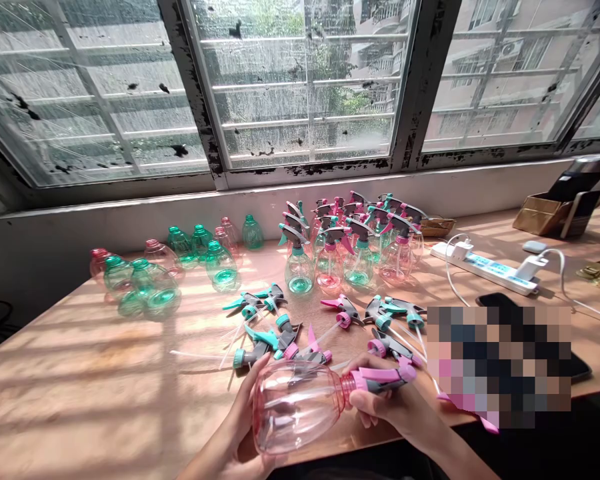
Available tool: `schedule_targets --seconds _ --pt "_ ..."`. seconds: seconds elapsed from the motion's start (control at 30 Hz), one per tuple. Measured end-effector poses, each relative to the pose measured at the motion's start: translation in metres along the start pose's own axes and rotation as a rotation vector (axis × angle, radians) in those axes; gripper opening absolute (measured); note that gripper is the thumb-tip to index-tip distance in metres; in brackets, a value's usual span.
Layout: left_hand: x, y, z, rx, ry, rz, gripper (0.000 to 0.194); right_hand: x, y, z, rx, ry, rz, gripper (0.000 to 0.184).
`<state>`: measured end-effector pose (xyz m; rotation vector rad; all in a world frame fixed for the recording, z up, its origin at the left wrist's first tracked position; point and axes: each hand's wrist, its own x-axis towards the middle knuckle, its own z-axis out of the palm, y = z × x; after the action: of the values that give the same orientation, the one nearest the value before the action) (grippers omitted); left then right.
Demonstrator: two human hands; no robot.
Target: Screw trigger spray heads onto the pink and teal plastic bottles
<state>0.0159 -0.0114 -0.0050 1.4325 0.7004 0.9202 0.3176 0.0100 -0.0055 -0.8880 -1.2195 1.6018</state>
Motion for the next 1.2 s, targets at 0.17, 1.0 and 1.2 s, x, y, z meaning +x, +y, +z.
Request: schedule_targets --seconds 0.17,1.0,1.2 --pt "-0.004 -0.009 -0.015 0.049 -0.027 -0.042 0.102 0.0 -0.004 0.002 0.0 -0.008 0.005 0.03" --pt "-0.002 0.005 0.0 -0.052 -0.019 -0.015 0.088 0.002 0.005 -0.003 -0.03 -0.005 -0.019 0.035" --pt "-0.004 0.01 0.002 -0.03 -0.003 -0.055 0.099 0.002 0.004 -0.002 -0.026 -0.019 -0.016 0.036"
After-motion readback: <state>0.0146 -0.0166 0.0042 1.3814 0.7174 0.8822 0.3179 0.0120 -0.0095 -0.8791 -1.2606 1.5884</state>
